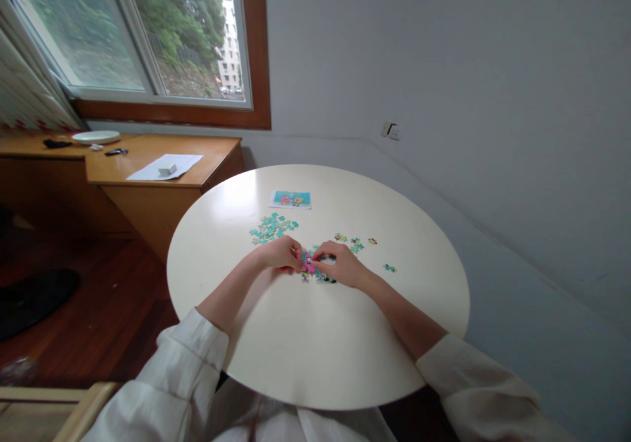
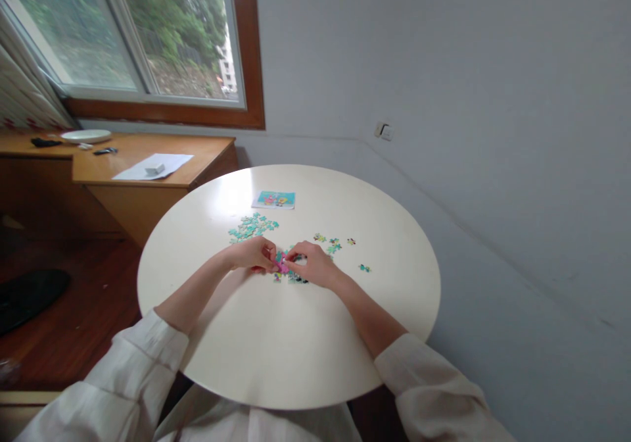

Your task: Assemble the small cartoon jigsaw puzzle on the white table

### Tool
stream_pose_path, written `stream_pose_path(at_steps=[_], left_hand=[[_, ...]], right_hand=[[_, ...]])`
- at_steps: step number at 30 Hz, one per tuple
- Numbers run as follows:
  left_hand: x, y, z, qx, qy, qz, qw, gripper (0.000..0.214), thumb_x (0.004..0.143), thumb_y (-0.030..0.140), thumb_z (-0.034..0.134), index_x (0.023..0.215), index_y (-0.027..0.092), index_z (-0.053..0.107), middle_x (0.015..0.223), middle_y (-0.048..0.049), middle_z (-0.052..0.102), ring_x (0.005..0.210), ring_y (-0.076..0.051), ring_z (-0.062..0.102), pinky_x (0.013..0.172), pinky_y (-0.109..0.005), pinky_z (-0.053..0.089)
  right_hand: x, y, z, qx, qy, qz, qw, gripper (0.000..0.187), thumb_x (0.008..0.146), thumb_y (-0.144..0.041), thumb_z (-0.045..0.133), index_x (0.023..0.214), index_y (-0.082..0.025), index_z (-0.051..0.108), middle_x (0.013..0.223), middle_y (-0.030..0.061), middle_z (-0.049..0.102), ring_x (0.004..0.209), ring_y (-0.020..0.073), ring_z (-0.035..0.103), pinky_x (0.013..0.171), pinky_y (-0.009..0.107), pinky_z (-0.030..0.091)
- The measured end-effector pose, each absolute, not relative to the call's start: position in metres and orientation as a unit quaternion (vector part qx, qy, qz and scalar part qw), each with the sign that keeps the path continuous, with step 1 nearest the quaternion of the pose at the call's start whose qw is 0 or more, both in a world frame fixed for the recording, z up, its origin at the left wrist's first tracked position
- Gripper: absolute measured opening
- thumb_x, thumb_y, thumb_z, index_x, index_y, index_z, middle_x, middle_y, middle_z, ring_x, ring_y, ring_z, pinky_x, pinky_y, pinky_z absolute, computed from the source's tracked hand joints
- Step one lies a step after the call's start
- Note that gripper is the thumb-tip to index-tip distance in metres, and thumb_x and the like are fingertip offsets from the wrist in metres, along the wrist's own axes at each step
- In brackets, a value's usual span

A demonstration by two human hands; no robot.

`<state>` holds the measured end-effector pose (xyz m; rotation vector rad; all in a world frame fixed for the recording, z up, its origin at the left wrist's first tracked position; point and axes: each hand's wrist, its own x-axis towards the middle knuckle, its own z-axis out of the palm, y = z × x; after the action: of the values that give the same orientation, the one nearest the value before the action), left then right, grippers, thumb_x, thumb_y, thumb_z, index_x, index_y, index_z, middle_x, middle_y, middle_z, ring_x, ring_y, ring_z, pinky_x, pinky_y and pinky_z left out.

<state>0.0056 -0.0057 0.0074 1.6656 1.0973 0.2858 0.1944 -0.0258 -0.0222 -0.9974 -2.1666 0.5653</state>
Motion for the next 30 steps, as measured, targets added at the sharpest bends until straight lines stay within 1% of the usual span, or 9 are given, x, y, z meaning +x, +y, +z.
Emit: stream_pose_path(at_steps=[6,13,24,30], left_hand=[[0.0045,0.0024,-0.0020,0.763,0.447,0.137,0.446,0.026,0.050,0.031,0.069,0.054,0.015,0.049,0.047,0.0054,0.049,0.047,-0.007,0.042,0.044,-0.019,0.029],[0.0070,-0.0005,0.0017,0.792,0.453,0.111,0.394,0.023,0.050,0.028,0.066,0.053,0.015,0.046,0.047,0.0056,0.047,0.049,-0.009,0.043,0.046,-0.020,0.028],[0.0074,-0.0026,0.0023,0.804,0.452,0.100,0.374,0.021,0.051,0.027,0.062,0.053,0.015,0.045,0.046,0.0058,0.045,0.049,-0.009,0.041,0.046,-0.021,0.028],[0.0076,-0.0025,0.0012,0.803,0.456,0.098,0.370,0.020,0.052,0.027,0.061,0.053,0.015,0.045,0.046,0.0057,0.044,0.048,-0.009,0.040,0.045,-0.021,0.027]], right_hand=[[0.1943,-0.0257,-0.0214,-0.386,-0.831,0.208,0.342,0.006,0.070,-0.020,0.059,0.073,-0.018,0.063,0.071,0.0023,0.061,0.070,0.0127,0.053,0.065,0.025,0.040],[0.1941,-0.0252,-0.0197,-0.390,-0.830,0.209,0.340,0.006,0.071,-0.020,0.058,0.072,-0.017,0.063,0.070,0.0024,0.061,0.070,0.0130,0.053,0.066,0.026,0.041],[0.1950,-0.0234,-0.0197,-0.388,-0.829,0.199,0.350,0.006,0.071,-0.021,0.057,0.072,-0.017,0.062,0.070,0.0024,0.061,0.070,0.0133,0.053,0.067,0.027,0.040],[0.1969,-0.0215,-0.0189,-0.397,-0.819,0.188,0.368,0.008,0.073,-0.022,0.056,0.068,-0.017,0.060,0.069,0.0028,0.061,0.069,0.0131,0.053,0.067,0.027,0.041]])
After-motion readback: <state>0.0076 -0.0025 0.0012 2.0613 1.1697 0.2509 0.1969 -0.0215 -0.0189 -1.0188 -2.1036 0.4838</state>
